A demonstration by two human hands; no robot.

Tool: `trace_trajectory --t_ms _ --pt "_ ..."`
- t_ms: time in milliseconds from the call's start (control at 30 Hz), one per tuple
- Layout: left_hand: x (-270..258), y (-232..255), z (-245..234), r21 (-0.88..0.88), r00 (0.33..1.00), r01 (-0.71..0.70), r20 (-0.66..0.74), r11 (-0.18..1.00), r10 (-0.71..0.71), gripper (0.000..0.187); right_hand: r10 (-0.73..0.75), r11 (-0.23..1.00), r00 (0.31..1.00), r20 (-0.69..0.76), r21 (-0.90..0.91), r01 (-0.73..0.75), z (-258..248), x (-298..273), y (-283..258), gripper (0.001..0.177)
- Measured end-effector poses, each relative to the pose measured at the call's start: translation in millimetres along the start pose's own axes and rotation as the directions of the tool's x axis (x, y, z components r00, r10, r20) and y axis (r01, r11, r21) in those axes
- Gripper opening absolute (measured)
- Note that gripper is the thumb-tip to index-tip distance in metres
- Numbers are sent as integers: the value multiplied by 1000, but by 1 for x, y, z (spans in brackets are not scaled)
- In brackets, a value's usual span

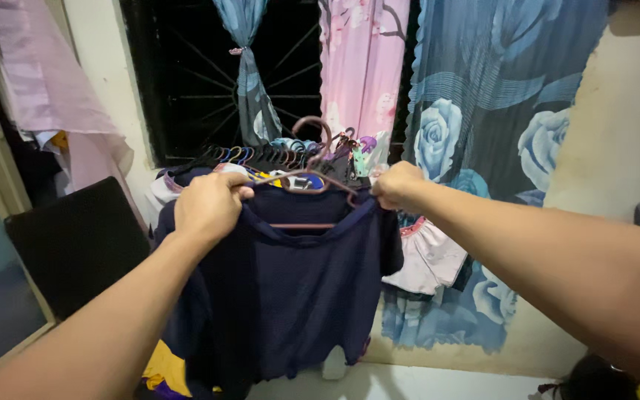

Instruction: The person hangs several pieces of clothing onto a clothes rack. They pick up a white top, a pink patterned top, a dark blue top, and a yellow t-shirt, placing each onto a hanger and arranging them on the rack.

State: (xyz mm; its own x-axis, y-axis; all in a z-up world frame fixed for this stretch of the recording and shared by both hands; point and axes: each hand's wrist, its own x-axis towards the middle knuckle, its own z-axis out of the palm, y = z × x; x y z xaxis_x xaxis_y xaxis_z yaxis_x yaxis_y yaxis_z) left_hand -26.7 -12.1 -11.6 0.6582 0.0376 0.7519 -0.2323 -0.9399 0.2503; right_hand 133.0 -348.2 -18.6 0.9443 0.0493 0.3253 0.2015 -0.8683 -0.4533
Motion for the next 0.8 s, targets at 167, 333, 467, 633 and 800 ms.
trace_trajectory --t_ms 167,333,467,633,800 --pt "-10 -1 5 52 997 31 67 998 -35 22 -46 886 998 -47 459 63 13 -1 -3 25" --pt "-10 -10 9 -33 987 153 57 988 -151 25 50 783 943 330 573 -242 -16 -24 -25 30" --pt "2 -27 14 -136 998 35 -46 990 -42 28 -125 962 989 74 255 103 -25 -27 -14 16" --pt "18 -51 7 -237 999 28 -24 971 -34 31 -366 923 931 -4 123 363 -19 -34 1 31" --pt "12 -61 12 -197 1000 23 -5 980 -25 30 -477 877 875 76 96 470 -26 -39 -31 35"
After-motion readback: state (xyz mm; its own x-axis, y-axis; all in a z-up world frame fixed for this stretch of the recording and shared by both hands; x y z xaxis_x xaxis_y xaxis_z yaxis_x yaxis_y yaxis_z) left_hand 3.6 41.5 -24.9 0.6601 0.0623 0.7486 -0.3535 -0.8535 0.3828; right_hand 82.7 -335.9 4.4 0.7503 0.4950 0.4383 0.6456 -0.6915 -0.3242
